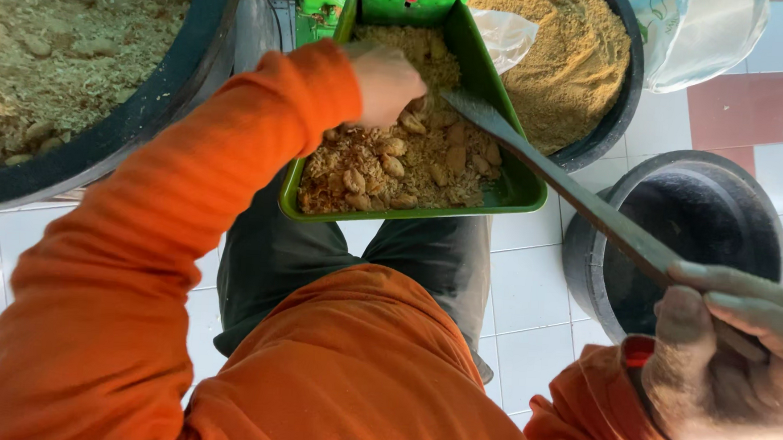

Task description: The person sits on the floor beside a green grinding machine and scoops crushed peanut material from a large black basin into the machine's green intake tray using a wooden scoop and their hand, pushing the material toward the grinder. They occasionally scoop material by hand into a small bowl and continue feeding the tray.

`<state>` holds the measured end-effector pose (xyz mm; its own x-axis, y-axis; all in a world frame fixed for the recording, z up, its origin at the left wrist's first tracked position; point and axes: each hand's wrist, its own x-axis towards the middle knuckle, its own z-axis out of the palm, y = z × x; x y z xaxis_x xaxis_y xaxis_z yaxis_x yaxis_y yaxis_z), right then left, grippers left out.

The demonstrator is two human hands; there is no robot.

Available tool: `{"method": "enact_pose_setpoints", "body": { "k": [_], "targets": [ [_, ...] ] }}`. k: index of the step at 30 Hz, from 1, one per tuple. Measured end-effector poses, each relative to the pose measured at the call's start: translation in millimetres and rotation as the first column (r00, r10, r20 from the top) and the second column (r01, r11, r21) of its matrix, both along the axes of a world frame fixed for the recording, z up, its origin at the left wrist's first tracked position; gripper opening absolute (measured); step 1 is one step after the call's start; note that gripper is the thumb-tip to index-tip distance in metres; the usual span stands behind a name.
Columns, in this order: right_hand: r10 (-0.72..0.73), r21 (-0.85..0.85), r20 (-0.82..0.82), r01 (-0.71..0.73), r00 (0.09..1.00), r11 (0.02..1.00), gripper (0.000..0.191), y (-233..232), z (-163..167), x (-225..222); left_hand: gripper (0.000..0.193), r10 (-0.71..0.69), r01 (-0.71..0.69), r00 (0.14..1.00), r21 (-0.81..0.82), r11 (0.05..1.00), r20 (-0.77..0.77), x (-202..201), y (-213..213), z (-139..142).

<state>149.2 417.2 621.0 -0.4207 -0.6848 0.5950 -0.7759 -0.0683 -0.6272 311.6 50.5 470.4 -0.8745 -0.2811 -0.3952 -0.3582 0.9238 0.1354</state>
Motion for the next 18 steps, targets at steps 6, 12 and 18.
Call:
{"method": "enact_pose_setpoints", "body": {
  "k": [6,12,18],
  "targets": [
    [0.19,0.167,-0.287,-0.146,0.939,0.975,0.02,-80,-10,17,0.037,-0.073,-0.103,0.866,-0.319,0.942,-0.494,60,34,6],
    [0.15,0.059,-0.278,-0.139,0.949,0.989,0.019,-83,0,37,0.025,-0.018,-0.178,0.911,-0.433,0.883,-0.412,37,18,1],
    [0.184,0.051,-0.428,-0.18,0.885,0.982,0.022,-96,-16,38,0.015,0.148,-0.153,0.988,-0.197,0.969,-0.036,14,8,2]
  ]
}}
